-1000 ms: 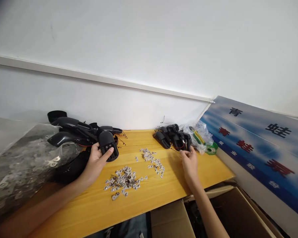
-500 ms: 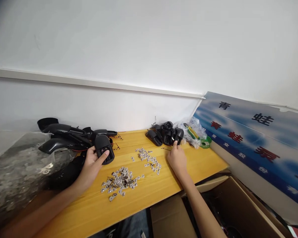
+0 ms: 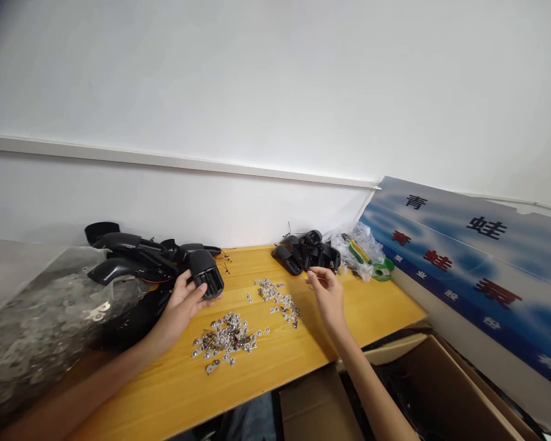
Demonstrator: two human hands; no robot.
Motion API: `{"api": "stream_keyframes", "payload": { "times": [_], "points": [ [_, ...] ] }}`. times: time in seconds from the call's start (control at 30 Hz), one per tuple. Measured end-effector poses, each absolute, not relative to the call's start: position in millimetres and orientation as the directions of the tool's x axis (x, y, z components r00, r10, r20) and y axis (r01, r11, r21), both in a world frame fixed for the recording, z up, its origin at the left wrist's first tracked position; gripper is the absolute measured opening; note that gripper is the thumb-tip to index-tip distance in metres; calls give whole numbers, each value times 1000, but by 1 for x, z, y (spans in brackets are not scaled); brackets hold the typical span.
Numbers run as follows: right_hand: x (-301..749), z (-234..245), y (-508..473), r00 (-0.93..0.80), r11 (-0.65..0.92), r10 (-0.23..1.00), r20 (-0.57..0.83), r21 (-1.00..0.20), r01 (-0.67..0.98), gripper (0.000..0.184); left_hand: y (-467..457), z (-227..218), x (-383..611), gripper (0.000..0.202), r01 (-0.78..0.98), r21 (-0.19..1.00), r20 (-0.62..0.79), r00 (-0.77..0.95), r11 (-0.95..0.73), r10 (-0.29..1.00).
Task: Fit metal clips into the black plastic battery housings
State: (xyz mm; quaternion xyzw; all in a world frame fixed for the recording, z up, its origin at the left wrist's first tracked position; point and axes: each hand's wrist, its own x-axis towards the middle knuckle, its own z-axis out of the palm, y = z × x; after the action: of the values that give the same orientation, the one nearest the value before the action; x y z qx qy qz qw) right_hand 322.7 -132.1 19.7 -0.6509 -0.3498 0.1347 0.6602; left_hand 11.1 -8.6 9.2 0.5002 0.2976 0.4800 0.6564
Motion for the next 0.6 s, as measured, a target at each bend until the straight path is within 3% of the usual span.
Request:
{"api": "stream_keyframes", "payload": {
  "times": [0.17, 0.3, 0.47, 0.6],
  "points": [
    [235, 34, -81, 426, 239, 854, 300, -952, 190, 42, -8, 3, 13, 84, -336, 939, 184, 328, -67, 927],
    [179, 31, -41, 175, 274, 934, 312, -938, 213, 30, -7, -5, 14, 77, -368, 920, 229, 232, -132, 945],
    [158, 12, -23, 133, 225, 962, 237, -969, 101, 35, -10, -8, 15, 71, -418, 901, 205, 182, -113, 962],
    [160, 5, -31, 140, 218, 961, 237, -966, 136, 34, -13, -6, 16, 64, -418, 902, 209, 210, -106, 955]
  ]
}}
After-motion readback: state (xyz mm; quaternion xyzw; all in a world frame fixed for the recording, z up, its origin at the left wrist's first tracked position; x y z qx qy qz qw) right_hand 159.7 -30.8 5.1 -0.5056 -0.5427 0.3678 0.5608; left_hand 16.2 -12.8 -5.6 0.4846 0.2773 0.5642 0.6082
